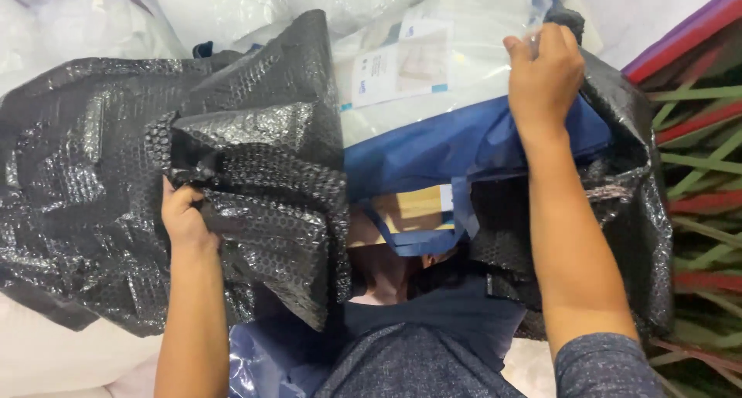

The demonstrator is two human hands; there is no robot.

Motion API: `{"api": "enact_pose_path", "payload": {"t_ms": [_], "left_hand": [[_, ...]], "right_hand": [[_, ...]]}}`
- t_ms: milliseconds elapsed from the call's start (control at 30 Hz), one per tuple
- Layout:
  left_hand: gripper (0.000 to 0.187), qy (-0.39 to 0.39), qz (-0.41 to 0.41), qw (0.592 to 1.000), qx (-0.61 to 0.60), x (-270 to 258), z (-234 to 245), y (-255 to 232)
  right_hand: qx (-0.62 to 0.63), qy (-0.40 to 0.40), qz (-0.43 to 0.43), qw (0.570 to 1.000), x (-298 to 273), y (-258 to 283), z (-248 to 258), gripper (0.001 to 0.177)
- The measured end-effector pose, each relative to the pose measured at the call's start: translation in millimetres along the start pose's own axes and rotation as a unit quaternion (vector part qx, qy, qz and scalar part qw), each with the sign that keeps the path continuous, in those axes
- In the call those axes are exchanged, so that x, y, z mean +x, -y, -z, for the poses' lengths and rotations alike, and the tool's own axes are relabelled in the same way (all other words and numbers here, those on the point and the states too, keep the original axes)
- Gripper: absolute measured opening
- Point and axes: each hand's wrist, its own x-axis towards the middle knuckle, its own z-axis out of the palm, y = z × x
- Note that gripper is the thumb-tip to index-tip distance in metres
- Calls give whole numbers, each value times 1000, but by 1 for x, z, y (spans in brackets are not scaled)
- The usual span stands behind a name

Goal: The person is putting a pillow into a blue protective bag and then wrapping it in black bubble wrap for shipping.

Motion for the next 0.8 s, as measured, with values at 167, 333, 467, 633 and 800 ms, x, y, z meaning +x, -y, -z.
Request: {"api": "enact_pose_path", "payload": {"t_ms": [167, 333, 467, 633, 800], "left_hand": [[67, 59, 53, 997, -9, -7, -19, 21], [56, 91, 121, 988, 2, -27, -81, 29], [40, 200, 57, 973, 104, -48, -125, 24], [49, 109, 16, 968, 226, -39, -84, 2], [52, 48, -88, 934, 342, -13, 27, -119]], "right_hand": [[-110, 151, -116, 976, -52, -89, -15, 24], [0, 142, -98, 985, -64, 35, 8, 37], [391, 397, -300, 774, -97, 121, -12, 64], [383, 364, -370, 764, -74, 158, -19, 45], [465, 181, -509, 701, -52, 118, -38, 20]]}}
